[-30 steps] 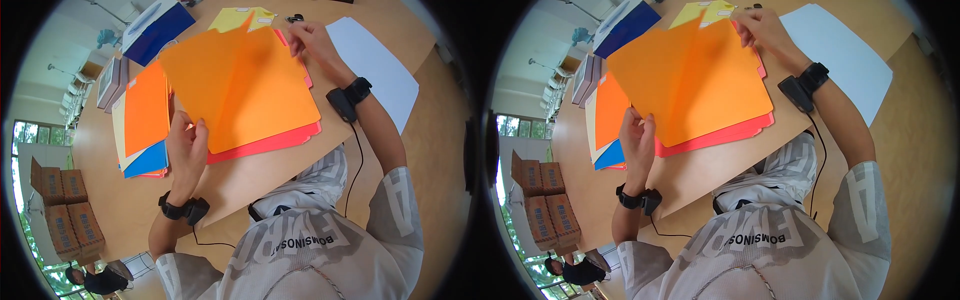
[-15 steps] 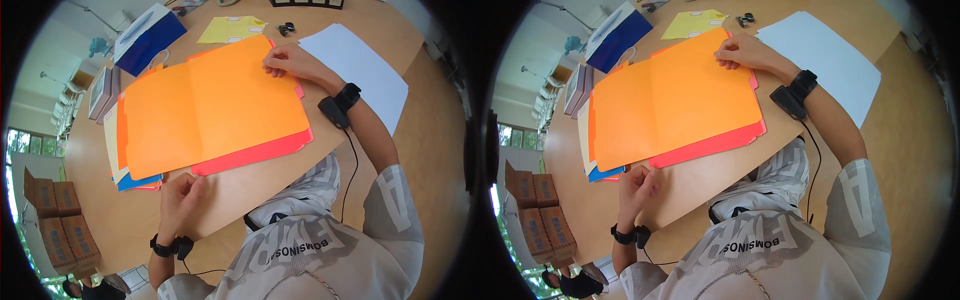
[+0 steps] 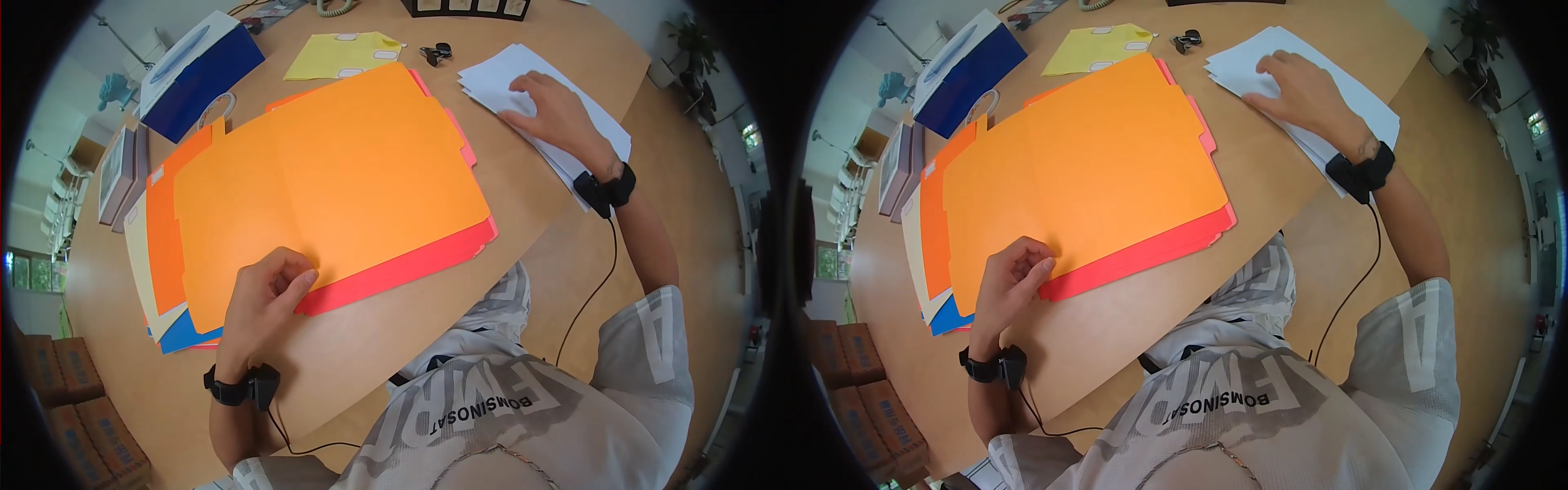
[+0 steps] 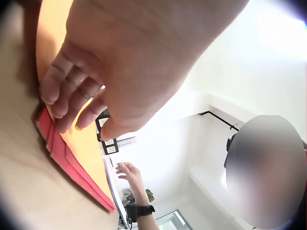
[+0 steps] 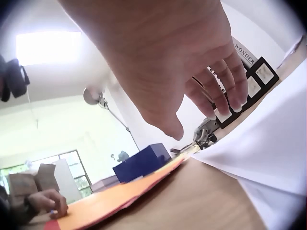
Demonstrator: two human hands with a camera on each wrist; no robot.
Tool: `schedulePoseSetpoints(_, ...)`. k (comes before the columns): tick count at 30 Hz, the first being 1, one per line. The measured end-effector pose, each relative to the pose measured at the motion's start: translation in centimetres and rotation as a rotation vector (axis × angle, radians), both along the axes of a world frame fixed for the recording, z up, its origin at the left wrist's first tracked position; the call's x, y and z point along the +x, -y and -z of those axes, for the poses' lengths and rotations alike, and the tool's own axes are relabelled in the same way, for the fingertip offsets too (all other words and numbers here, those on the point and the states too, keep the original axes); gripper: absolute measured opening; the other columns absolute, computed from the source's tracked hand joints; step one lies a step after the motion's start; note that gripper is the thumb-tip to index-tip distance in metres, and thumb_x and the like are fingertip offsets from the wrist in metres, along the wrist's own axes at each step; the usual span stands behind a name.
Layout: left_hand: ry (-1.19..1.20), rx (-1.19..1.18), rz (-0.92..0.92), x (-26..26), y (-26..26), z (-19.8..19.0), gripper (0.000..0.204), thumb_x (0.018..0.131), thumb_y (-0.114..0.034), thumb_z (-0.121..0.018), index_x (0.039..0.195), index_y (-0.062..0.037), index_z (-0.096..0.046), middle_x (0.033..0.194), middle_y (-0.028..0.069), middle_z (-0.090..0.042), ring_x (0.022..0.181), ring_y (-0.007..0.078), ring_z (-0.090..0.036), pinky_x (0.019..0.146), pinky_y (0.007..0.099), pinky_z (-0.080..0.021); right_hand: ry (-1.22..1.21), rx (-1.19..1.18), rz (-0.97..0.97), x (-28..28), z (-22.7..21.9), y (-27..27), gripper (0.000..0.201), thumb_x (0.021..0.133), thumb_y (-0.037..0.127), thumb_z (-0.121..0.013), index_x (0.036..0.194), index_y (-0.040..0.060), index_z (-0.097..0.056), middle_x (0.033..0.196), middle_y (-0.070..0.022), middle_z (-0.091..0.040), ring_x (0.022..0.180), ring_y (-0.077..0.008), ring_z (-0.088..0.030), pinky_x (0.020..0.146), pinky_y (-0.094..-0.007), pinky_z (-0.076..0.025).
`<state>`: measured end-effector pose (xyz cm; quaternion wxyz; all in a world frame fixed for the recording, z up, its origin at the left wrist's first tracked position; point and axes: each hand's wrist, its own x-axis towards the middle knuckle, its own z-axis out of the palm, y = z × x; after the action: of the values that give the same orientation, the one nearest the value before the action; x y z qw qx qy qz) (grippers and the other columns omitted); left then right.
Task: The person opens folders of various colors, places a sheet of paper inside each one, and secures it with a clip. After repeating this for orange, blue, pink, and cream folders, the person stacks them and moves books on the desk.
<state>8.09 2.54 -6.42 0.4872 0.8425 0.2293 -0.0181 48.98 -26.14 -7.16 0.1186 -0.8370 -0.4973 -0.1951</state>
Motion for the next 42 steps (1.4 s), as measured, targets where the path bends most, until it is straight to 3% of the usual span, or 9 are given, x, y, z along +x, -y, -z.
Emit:
schedulePoseSetpoints(4,0.048,-0.075,-0.058,-0.1,0.1,1.0,0.014,0.106,-0.014,-0.068,0.105,0.0003,-0.068,0.073,-0.0007,-0.063,0.06,0.0029,-0.054,0.05,0.0216,-0.042,-0.105,-0.113,-0.045,-0.2,0.8,1.5,0.034,0.097,0.035,-0.072,0.104,0.0018,-0.078,0.106,-0.0153,-0.078,0.096,-0.0354,-0.073,0.084,-0.0449,-0.057)
schedulePoseSetpoints(12,0.096,-0.084,-0.124,-0.1,0.1,1.8,0.016,0.103,-0.014,-0.071,0.1,0.0017,-0.07,0.067,0.0,-0.063,0.06,0.0049,-0.052,0.056,0.0255,-0.041,-0.293,-0.014,0.033,0.5,-1.0,1.2,0.032,0.098,0.027,-0.07,0.093,-0.0038,-0.075,0.079,-0.018,-0.075,0.071,-0.0355,-0.071,0.072,-0.0443,-0.056)
schedulePoseSetpoints(15,0.123,-0.074,-0.125,-0.2,0.1,2.3,0.016,0.102,-0.013,-0.071,0.098,0.0019,-0.071,0.066,0.0011,-0.062,0.058,0.006,-0.051,0.055,0.0265,-0.04,-0.218,-0.114,0.118,1.2,-2.8,0.5,0.033,0.099,0.027,-0.069,0.088,-0.0035,-0.073,0.069,-0.0142,-0.069,0.062,-0.026,-0.067,0.061,-0.0383,-0.054)
schedulePoseSetpoints(17,0.149,-0.047,-0.125,-0.2,-0.2,3.0,0.017,0.102,-0.014,-0.072,0.097,0.002,-0.071,0.064,0.002,-0.061,0.057,0.007,-0.051,0.054,0.0271,-0.04,-0.603,-0.108,0.242,1.1,-4.9,-0.6,0.034,0.1,0.029,-0.067,0.084,-0.0005,-0.07,0.063,-0.0059,-0.06,0.055,-0.015,-0.062,0.051,-0.0307,-0.048)
schedulePoseSetpoints(20,0.158,-0.01,-0.095,0.2,0.2,2.5,0.018,0.101,-0.015,-0.072,0.095,0.0022,-0.071,0.062,0.0034,-0.059,0.055,0.009,-0.051,0.053,0.0283,-0.04,-0.951,-0.128,0.102,-0.2,-6.3,-3.6,0.034,0.102,0.029,-0.067,0.078,0.0062,-0.061,0.067,0.0036,-0.055,0.061,-0.0039,-0.056,0.054,-0.0242,-0.044)
schedulePoseSetpoints(29,0.16,0.126,-0.01,0.5,0.7,1.2,0.019,0.102,-0.015,-0.071,0.096,0.0025,-0.07,0.062,-0.0002,-0.053,0.054,0.0064,-0.042,0.052,0.0276,-0.033,-1.173,-0.179,-0.265,-11.2,-2.7,-23.0,0.043,0.099,0.034,-0.065,0.07,0.0015,-0.067,0.058,-0.0039,-0.064,0.044,-0.0118,-0.061,0.046,-0.0248,-0.049)
schedulePoseSetpoints(34,0.22,0.138,0.007,0.5,0.6,1.7,0.018,0.101,-0.014,-0.071,0.095,0.0021,-0.07,0.061,0.001,-0.053,0.054,0.0074,-0.045,0.052,0.0284,-0.036,-1.021,-0.2,-0.303,-12.3,-0.6,-26.2,0.054,0.102,0.044,-0.066,0.063,0.0059,-0.063,0.055,-0.0033,-0.062,0.045,-0.0117,-0.062,0.048,-0.0242,-0.049)
schedulePoseSetpoints(39,0.366,0.105,-0.043,0.1,0.5,2.9,0.019,0.097,-0.009,-0.072,0.087,0.0004,-0.058,0.065,0.0031,-0.055,0.057,0.008,-0.052,0.052,0.0273,-0.041,-0.496,-0.133,-0.283,-11.9,0.7,-20.4,0.045,0.098,0.046,-0.071,0.092,0.0019,-0.074,0.096,-0.0154,-0.078,0.097,-0.0311,-0.076,0.085,-0.0404,-0.06)
schedulePoseSetpoints(42,0.505,0.226,-0.091,0.3,0.7,3.2,0.021,0.094,-0.007,-0.074,0.091,-0.0018,-0.054,0.072,0.0046,-0.056,0.055,0.0091,-0.052,0.052,0.027,-0.042,-0.233,-0.277,-0.555,-11.3,2.0,-17.0,0.064,0.106,0.042,-0.064,0.154,0.0033,-0.052,0.165,-0.022,-0.043,0.153,-0.0413,-0.038,0.127,-0.0498,-0.032)
